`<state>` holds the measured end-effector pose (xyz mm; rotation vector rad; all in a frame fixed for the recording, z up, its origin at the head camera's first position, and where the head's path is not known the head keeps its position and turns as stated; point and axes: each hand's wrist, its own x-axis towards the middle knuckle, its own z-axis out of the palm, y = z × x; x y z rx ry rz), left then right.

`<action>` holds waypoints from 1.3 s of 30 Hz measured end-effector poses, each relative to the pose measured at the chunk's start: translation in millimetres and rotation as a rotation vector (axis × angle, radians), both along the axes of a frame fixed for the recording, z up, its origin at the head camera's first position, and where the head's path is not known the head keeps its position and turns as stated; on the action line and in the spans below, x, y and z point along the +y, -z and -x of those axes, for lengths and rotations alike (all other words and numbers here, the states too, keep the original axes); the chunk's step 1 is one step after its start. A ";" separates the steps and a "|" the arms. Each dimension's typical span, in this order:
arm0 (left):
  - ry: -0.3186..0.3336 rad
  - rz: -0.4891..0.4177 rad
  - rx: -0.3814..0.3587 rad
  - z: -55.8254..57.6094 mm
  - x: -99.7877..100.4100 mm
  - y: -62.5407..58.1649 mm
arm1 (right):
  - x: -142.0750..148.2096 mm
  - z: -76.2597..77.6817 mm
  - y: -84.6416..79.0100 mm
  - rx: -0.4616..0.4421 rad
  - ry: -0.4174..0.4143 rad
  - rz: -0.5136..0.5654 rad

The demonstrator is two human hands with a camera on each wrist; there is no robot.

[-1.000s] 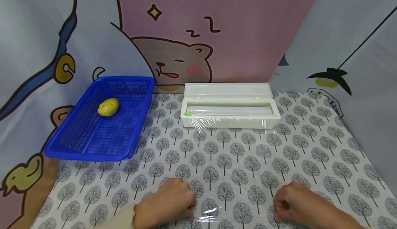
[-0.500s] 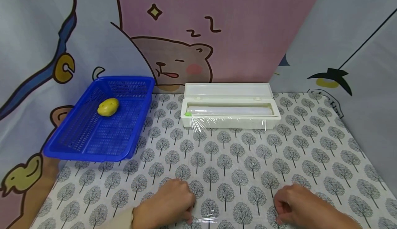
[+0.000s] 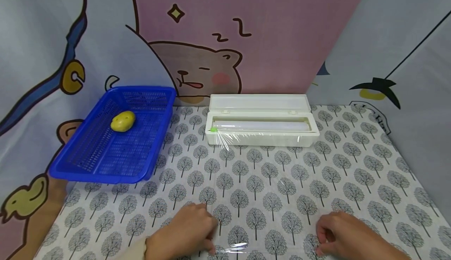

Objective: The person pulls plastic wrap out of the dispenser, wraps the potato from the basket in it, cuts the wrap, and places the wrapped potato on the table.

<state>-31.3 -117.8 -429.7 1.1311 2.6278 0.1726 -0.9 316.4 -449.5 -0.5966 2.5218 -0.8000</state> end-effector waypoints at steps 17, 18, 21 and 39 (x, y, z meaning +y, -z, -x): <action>0.034 0.002 0.013 3.6 -4.1 2.4 | 5.4 0.5 -5.4 -0.068 -0.021 0.068; 0.033 0.001 0.009 3.3 -4.5 2.3 | 5.9 0.4 -5.2 -0.072 -0.020 0.068; 0.026 -0.003 -0.002 2.3 -5.2 2.1 | 6.8 0.6 -4.3 -0.084 -0.022 0.073; 0.033 -0.096 -0.056 1.0 -10.3 -0.9 | 7.7 1.7 -2.6 -0.133 0.004 0.074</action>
